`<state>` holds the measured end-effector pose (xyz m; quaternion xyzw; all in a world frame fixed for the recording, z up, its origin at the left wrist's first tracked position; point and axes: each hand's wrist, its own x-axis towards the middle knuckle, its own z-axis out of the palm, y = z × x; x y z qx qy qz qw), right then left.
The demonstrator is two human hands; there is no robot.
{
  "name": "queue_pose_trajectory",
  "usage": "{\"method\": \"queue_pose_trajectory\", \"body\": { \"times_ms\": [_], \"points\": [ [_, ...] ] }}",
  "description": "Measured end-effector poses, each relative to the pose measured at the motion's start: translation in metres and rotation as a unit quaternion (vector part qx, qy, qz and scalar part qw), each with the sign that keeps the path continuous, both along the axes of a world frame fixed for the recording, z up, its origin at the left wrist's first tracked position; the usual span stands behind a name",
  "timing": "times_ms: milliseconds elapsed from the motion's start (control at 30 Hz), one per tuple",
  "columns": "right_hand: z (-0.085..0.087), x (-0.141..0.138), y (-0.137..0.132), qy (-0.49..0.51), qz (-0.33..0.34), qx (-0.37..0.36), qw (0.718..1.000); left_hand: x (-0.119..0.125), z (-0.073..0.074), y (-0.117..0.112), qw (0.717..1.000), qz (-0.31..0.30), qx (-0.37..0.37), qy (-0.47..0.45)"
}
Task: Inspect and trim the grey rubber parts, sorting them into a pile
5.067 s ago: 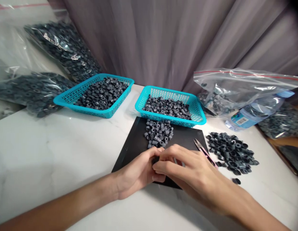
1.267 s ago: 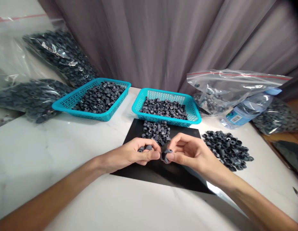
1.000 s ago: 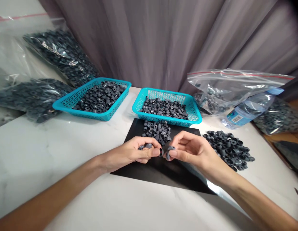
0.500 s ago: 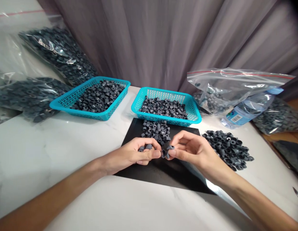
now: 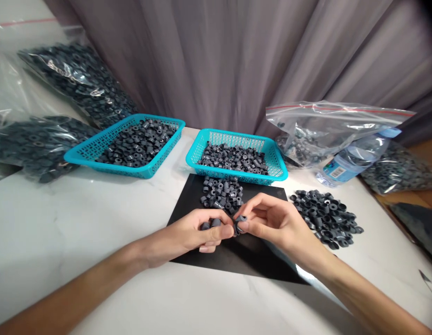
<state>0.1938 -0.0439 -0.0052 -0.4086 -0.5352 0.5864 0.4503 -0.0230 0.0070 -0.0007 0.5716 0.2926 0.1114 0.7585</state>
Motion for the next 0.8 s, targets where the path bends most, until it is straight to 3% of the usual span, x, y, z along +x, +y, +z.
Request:
{"method": "queue_pose_trajectory", "body": {
  "times_ms": [200, 400, 567, 800],
  "points": [
    [-0.001, 0.000, 0.000, -0.005, -0.004, 0.002, 1.000, 0.003, 0.002, -0.003, 0.999, 0.033, -0.038, -0.002],
    [-0.002, 0.003, 0.001, -0.007, -0.008, -0.015, 1.000, 0.006, 0.000, -0.005, 0.981, 0.058, -0.170, -0.069],
    [0.000, -0.001, 0.000, -0.002, 0.000, -0.016, 1.000, 0.009, -0.008, -0.009, 0.963, 0.063, -0.239, -0.109],
    [-0.002, -0.006, -0.002, -0.017, 0.003, -0.016, 1.000, 0.016, -0.011, -0.016, 0.954, 0.080, -0.279, -0.080]
  ]
}}
